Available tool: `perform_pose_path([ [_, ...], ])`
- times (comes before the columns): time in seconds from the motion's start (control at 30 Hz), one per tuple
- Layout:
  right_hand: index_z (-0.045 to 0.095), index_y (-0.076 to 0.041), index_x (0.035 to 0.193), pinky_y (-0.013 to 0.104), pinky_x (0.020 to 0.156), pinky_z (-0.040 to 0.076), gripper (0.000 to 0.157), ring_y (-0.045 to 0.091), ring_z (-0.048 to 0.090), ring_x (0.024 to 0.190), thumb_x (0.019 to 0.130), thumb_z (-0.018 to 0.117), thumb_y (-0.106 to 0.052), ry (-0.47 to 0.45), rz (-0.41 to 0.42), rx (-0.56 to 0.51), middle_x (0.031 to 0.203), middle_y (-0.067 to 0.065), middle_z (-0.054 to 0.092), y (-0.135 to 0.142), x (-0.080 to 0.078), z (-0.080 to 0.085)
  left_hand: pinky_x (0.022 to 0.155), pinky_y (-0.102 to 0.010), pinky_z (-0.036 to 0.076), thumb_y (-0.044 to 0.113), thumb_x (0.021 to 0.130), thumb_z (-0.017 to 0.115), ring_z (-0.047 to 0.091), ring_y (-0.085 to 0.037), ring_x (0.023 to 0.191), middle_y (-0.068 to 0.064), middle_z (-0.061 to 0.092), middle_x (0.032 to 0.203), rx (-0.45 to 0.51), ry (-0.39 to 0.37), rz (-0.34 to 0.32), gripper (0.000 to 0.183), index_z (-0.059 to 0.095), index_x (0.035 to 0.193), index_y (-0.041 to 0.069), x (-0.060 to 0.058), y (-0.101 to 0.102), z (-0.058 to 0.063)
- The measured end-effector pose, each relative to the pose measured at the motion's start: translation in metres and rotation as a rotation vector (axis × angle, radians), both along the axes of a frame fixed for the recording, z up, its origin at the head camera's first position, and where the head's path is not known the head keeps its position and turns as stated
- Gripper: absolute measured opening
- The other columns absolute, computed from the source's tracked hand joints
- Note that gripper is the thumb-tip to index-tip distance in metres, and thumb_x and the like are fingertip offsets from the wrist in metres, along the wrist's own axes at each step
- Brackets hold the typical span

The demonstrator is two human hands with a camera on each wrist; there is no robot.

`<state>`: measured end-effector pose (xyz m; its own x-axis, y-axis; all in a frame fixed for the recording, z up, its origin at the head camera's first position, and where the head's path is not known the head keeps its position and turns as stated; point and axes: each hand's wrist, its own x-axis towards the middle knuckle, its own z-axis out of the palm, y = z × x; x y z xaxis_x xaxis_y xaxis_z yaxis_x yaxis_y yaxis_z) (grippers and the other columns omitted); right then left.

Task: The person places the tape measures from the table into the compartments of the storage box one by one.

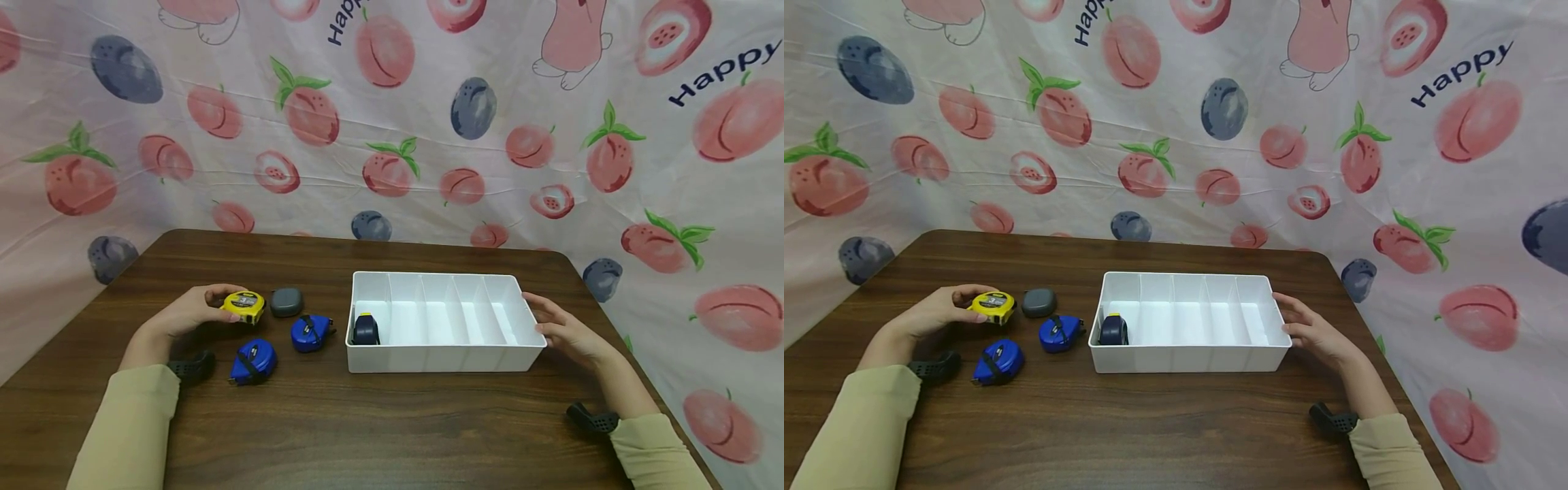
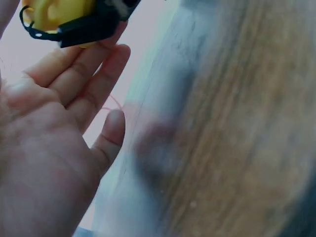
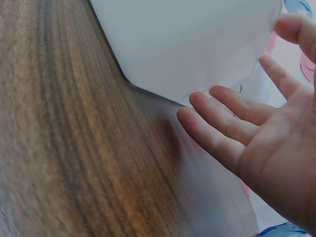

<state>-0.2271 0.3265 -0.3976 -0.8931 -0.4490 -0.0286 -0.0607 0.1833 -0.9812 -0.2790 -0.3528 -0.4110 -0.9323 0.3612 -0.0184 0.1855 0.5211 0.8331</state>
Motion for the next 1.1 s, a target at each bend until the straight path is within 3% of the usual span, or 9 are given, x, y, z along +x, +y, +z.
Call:
perform_pose_path([
  [0.3,0.02,-0.011,0.151,0.037,0.082,0.051,0.061,0.018,0.056,0.108,0.097,0.047,-0.005,0.01,0.026,-0.019,0.137,0.008,0.04,0.002,-0.001,0.0,0.076,-0.021,0.046,0.013,0.087,0.07,0.057,-0.012,0.09,-0.005,0.061,0.106,0.063,0.055,0.02,0.053,0.047,0.131,-0.008,0.002,0.005,0.009],
  [0.7,0.017,-0.01,0.152,0.038,0.084,0.05,0.062,0.017,0.055,0.111,0.098,0.047,-0.006,0.014,0.019,0.006,0.146,0.028,0.025,0.0,0.0,0.001,0.075,-0.022,0.046,0.019,0.087,0.072,0.055,-0.014,0.09,-0.009,0.06,0.106,0.013,0.113,0.097,0.055,0.048,0.131,-0.004,0.004,0.012,0.021],
  [0.83,0.017,-0.009,0.152,0.038,0.083,0.05,0.062,0.018,0.055,0.11,0.098,0.047,-0.006,0.017,0.023,0.003,0.145,0.027,0.026,0.0,0.0,0.0,0.073,-0.023,0.045,0.02,0.087,0.072,0.054,-0.015,0.089,-0.008,0.06,0.105,-0.004,0.151,0.107,0.053,0.05,0.13,-0.002,0.005,0.016,0.026],
  [1.1,0.018,-0.01,0.152,0.038,0.084,0.05,0.061,0.018,0.056,0.11,0.098,0.047,-0.007,0.013,0.018,0.009,0.144,0.024,0.029,0.001,0.0,0.001,0.069,-0.024,0.047,0.016,0.084,0.076,0.053,-0.014,0.086,-0.003,0.058,0.103,0.052,0.198,0.142,0.054,0.05,0.128,0.001,0.008,0.026,0.035],
])
